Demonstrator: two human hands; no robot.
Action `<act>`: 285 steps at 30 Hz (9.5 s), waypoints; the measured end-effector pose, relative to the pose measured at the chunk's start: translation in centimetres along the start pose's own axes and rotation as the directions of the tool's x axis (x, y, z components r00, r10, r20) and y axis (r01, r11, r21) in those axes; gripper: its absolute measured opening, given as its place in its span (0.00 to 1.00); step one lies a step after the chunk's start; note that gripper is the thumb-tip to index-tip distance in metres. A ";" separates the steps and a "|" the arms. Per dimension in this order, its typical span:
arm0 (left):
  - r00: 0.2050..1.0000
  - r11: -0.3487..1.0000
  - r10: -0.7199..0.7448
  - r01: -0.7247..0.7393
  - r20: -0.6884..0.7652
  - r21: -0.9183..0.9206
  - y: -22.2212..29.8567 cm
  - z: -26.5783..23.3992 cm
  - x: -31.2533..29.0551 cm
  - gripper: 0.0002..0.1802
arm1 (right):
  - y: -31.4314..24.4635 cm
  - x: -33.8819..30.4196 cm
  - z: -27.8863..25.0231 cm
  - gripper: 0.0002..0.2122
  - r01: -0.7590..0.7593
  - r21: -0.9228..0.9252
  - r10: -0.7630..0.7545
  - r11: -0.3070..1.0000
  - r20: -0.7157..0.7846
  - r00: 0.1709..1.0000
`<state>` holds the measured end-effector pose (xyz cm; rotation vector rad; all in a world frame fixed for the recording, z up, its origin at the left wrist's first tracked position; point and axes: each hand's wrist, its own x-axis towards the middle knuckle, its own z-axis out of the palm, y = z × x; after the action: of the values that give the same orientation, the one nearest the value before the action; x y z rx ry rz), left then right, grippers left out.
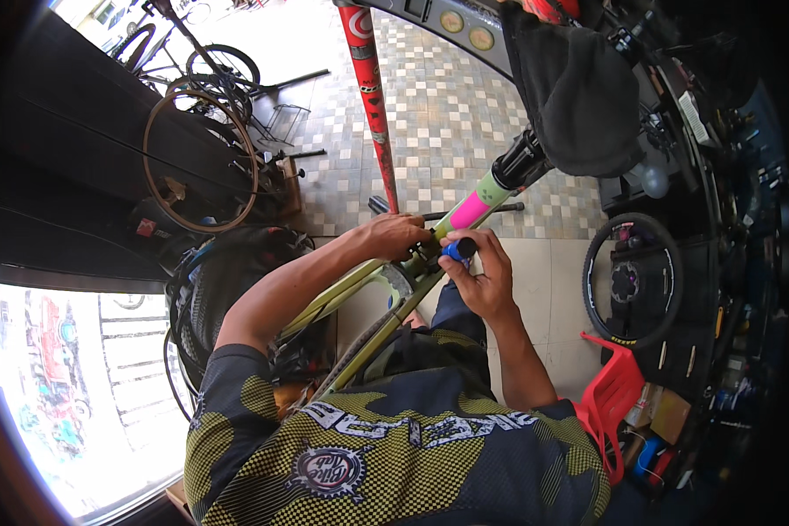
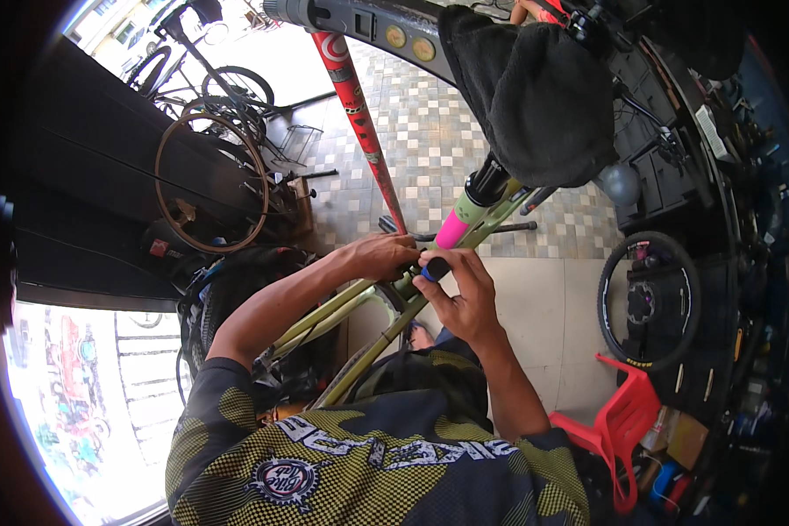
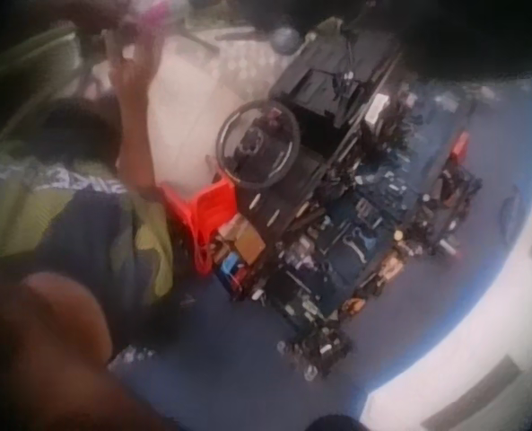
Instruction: The person uses a blue marker to color a section of a lime green bicycle frame that is mounted on a repair stand. They repeatedly apply blue ink over a pink area on the frame tube, then move to a workbench to place the marker down.
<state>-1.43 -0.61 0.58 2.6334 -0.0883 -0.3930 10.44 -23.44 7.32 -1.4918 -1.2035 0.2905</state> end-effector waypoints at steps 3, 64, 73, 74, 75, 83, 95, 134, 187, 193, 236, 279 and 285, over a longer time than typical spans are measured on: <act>1.000 0.998 -0.004 0.006 -0.028 0.069 -0.3 0.7 0.1 0.27 | 0.5 -0.1 0.1 0.16 -0.130 0.207 0.130 0.970 0.016 0.991; 1.000 1.000 0.002 -0.002 0.001 -0.006 -1.0 -0.2 0.6 0.24 | 3.3 0.3 -0.1 0.17 -0.238 0.615 0.221 0.752 0.106 0.970; 1.000 0.996 -0.029 0.029 -0.004 -0.082 -0.5 -0.7 0.3 0.20 | 2.7 -0.1 1.1 0.17 -0.199 0.561 0.177 0.804 0.095 0.980; 0.999 0.997 0.001 -0.003 -0.034 -0.072 -0.4 -0.7 0.3 0.18 | 2.6 -0.1 1.1 0.17 -0.205 0.523 0.162 0.827 0.126 0.979; 0.997 0.998 0.027 -0.032 -0.065 -0.063 -0.5 -0.6 0.2 0.17 | 2.4 0.1 1.1 0.17 -0.209 0.487 0.147 0.848 0.161 0.976; 0.981 0.979 0.128 -0.148 -0.144 -0.137 -1.6 1.0 0.8 0.16 | 2.9 0.3 0.1 0.18 -0.219 0.559 0.196 0.800 0.101 0.975; 0.973 0.976 0.161 -0.182 -0.164 -0.121 -2.6 2.6 1.1 0.20 | 1.2 3.0 1.4 0.17 -0.249 0.369 0.228 0.895 0.102 0.968; 0.970 0.990 0.136 -0.138 -0.202 0.005 -0.8 1.0 0.9 0.22 | 2.6 -0.9 1.7 0.16 -0.228 -0.191 0.251 0.955 0.105 0.962; 0.963 0.980 0.163 -0.183 -0.213 -0.077 -1.7 1.4 1.0 0.18 | 6.1 -0.9 2.5 0.14 -0.252 -0.428 0.417 0.868 0.351 0.838; 0.983 0.875 0.101 -0.162 -0.156 -0.456 -0.2 -3.4 0.4 0.21 | 5.2 0.4 2.9 0.13 -0.207 -0.464 0.408 0.861 0.389 0.826; 0.881 0.892 0.016 -0.226 -0.472 -0.392 4.6 -6.0 0.1 0.18 | 9.0 -6.8 8.9 0.27 -0.439 0.184 0.469 0.879 -0.168 0.867; 0.956 0.947 0.267 -0.237 -0.122 0.217 -1.1 0.6 2.0 0.13 | 3.3 -1.2 2.1 0.19 -0.376 0.104 0.382 0.921 -0.044 0.923; 0.954 0.955 0.277 -0.261 -0.115 0.141 -1.3 0.4 1.8 0.11 | 2.7 -1.0 2.0 0.19 -0.372 0.102 0.375 0.922 -0.012 0.927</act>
<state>0.14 0.09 -0.81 2.7114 -0.4368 -0.1204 9.96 -22.59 3.96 -1.6283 -0.8590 0.5734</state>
